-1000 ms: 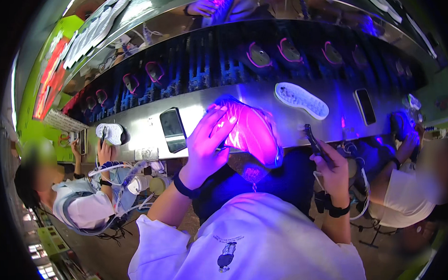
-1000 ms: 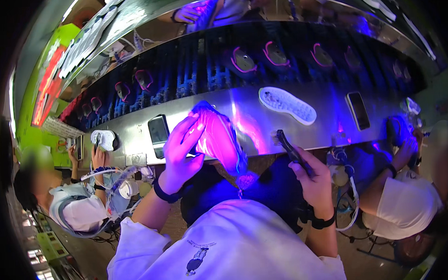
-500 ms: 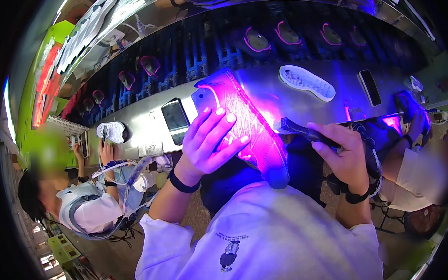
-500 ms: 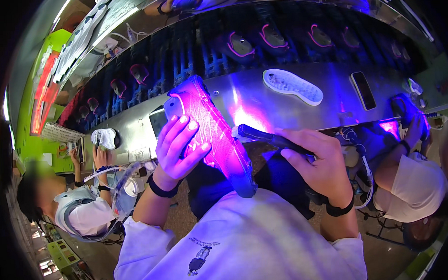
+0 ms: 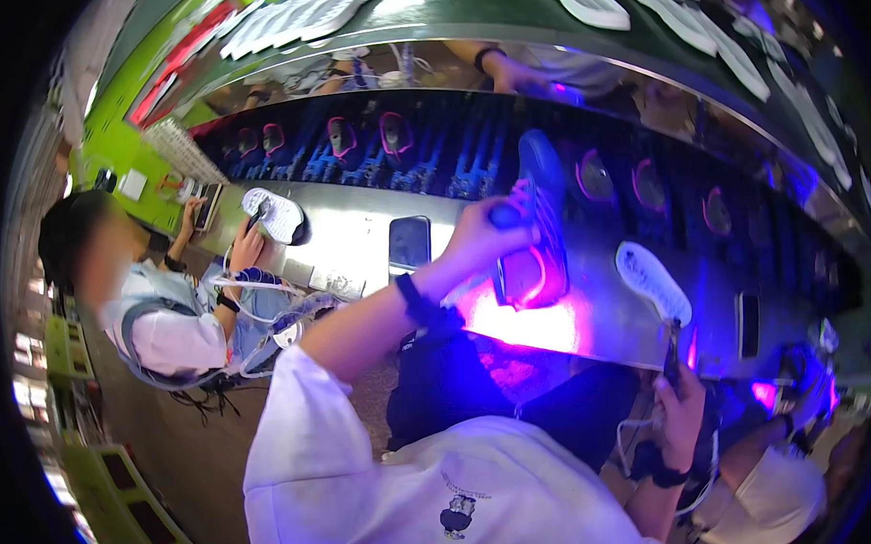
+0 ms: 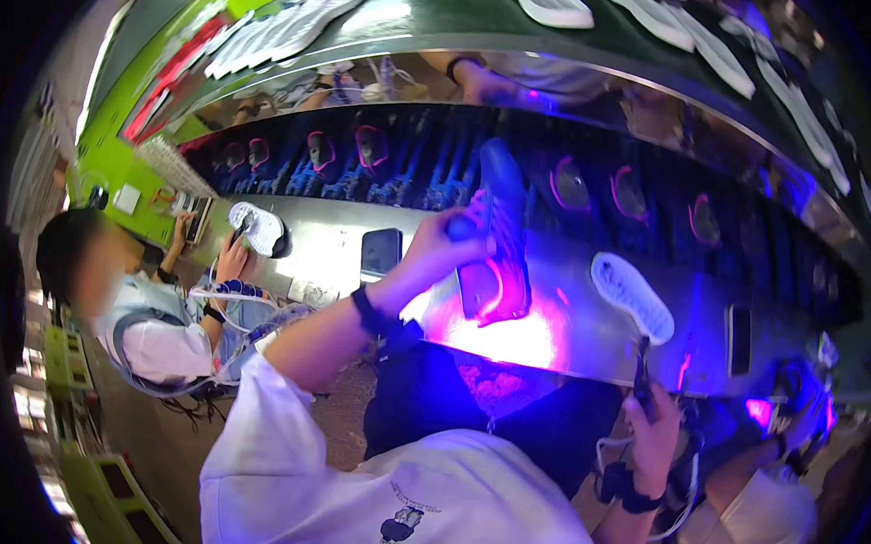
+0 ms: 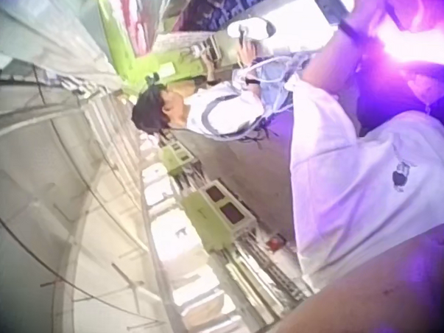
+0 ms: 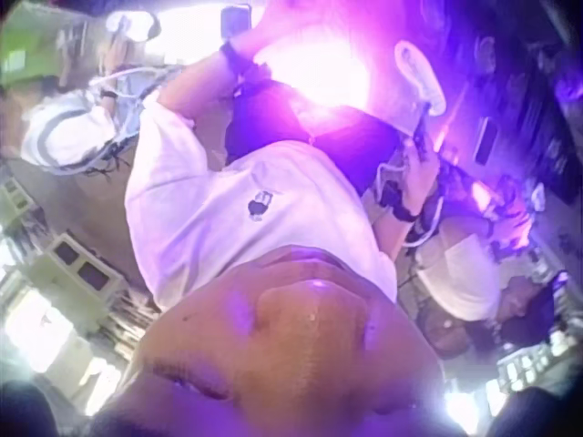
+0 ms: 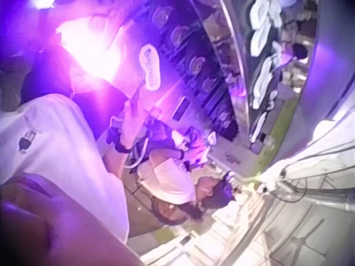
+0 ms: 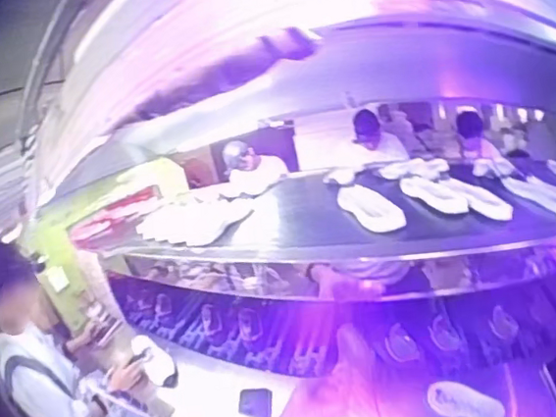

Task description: Checking shoe upper quality and preparing for sole attachment on a production line.

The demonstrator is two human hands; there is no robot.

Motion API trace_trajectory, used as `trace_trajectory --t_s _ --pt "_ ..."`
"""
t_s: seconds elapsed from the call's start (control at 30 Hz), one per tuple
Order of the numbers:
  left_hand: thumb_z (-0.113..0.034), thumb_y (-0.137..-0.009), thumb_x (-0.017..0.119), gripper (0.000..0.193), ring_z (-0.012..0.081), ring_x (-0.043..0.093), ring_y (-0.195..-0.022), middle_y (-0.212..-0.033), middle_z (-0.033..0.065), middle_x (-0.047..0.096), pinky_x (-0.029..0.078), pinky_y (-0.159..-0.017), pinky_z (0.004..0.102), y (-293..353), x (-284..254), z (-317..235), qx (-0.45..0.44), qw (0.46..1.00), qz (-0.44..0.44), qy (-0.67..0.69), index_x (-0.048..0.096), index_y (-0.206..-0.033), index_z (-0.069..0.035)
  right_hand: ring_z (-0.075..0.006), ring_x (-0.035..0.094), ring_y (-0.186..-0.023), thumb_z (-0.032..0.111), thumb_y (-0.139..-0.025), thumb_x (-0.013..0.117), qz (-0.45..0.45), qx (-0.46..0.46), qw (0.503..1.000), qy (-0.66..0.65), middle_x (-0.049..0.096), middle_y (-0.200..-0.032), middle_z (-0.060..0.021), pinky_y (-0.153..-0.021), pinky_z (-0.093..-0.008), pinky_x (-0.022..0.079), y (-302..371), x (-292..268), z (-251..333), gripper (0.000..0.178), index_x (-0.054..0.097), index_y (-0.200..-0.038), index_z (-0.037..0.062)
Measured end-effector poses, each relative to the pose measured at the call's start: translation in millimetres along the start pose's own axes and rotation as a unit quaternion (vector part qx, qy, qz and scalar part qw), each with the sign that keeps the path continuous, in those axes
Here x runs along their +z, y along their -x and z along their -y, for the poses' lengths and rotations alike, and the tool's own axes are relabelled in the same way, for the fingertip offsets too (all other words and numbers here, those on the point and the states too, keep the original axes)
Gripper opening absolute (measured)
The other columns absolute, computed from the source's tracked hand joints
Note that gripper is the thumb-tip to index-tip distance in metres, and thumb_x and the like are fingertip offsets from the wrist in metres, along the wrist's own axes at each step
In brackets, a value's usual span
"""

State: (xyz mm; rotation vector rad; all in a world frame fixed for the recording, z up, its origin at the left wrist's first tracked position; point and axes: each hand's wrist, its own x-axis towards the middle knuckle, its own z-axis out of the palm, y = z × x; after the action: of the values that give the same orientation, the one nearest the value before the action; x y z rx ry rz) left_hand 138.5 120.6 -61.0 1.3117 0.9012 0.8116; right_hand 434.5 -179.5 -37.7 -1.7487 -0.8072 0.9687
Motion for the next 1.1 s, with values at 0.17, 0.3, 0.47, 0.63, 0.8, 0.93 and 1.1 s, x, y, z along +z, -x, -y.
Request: trace_trajectory --t_s 0.17,0.3,0.47,0.63,0.8,0.93,1.1 --pt "-0.052 -0.067 0.082 0.08 0.0317 0.073 -0.096 -0.107 0.0218 0.073 0.059 -0.084 0.0384 -134.6 -71.6 -20.4 -0.111 0.908 -0.161 -0.37 0.064 -0.119 0.006 -0.0068 0.054 -0.064 0.005 -0.095 0.061 -0.04 0.015 0.996 -0.082 0.061 -0.088 -0.0015 -0.053 -0.021 0.04 -9.6 -0.7 -29.5 0.031 0.059 -0.126 -0.0003" --pt "-0.043 -0.072 0.078 0.066 0.0329 0.072 -0.104 -0.112 0.0208 0.073 0.057 -0.09 0.0405 -208.4 -121.8 -18.0 -0.124 0.836 -0.129 -0.519 0.066 -0.122 -0.003 -0.0084 0.057 -0.068 0.008 -0.096 0.057 -0.016 0.022 0.999 -0.037 0.066 -0.093 -0.0049 -0.055 -0.0226 0.042 -13.0 6.9 -24.5 0.045 0.05 -0.14 0.0007" --pt "-0.03 -0.079 0.071 0.056 0.0379 0.061 -0.124 -0.13 0.0167 0.067 0.047 -0.102 0.0556 -263.9 -128.9 56.0 -0.153 0.796 -0.175 -0.559 0.064 -0.13 -0.009 -0.0101 0.059 -0.068 0.005 -0.097 0.055 -0.028 0.023 0.999 -0.035 0.069 -0.096 -0.0081 -0.055 -0.0237 0.043 -20.6 14.4 -27.3 0.043 0.05 -0.139 0.0001" --pt "-0.031 -0.082 0.064 0.072 0.0378 0.037 -0.144 -0.151 0.02 0.045 0.027 -0.116 0.0591 -263.1 34.4 16.7 0.017 0.8 -0.043 -0.598 0.046 -0.147 -0.005 -0.0087 0.057 -0.065 0.005 -0.096 0.058 -0.044 0.051 0.998 -0.007 0.069 -0.093 -0.0068 -0.054 -0.0234 0.043 -13.5 7.7 -43.1 0.035 0.055 -0.13 -0.0005" --pt "-0.026 -0.08 0.069 0.08 0.0466 0.032 -0.143 -0.152 0.0256 0.036 0.03 -0.113 0.0616 -263.4 144.8 91.3 -0.02 0.821 -0.416 -0.39 0.035 -0.149 -0.004 -0.008 0.055 -0.063 0.007 -0.095 0.063 -0.057 0.051 0.997 -0.003 0.068 -0.092 -0.0046 -0.055 -0.0226 0.043 -4.2 28.6 -23.2 0.03 0.06 -0.124 -0.0006" --pt "-0.01 -0.072 0.073 0.085 0.047 0.036 -0.138 -0.143 0.0253 0.042 0.031 -0.112 0.061 -210.2 178.3 52.7 0.05 0.861 -0.365 -0.351 0.034 -0.147 -0.003 -0.0082 0.056 -0.063 0.006 -0.094 0.065 -0.096 0.028 0.995 -0.026 0.068 -0.092 -0.0044 -0.054 -0.0225 0.042 3.7 24.0 -20.5 0.031 0.061 -0.124 -0.0006" --pt "-0.009 -0.063 0.077 0.092 0.0453 0.044 -0.128 -0.135 0.0244 0.046 0.034 -0.111 0.0544 -218.8 112.6 54.2 0.158 0.871 -0.318 -0.34 0.036 -0.146 -0.002 -0.0074 0.055 -0.06 0.004 -0.095 0.062 -0.041 0.022 0.999 -0.012 0.07 -0.09 -0.0059 -0.051 -0.0223 0.041 -3.1 17.7 -56.2 0.03 0.06 -0.125 -0.0003"
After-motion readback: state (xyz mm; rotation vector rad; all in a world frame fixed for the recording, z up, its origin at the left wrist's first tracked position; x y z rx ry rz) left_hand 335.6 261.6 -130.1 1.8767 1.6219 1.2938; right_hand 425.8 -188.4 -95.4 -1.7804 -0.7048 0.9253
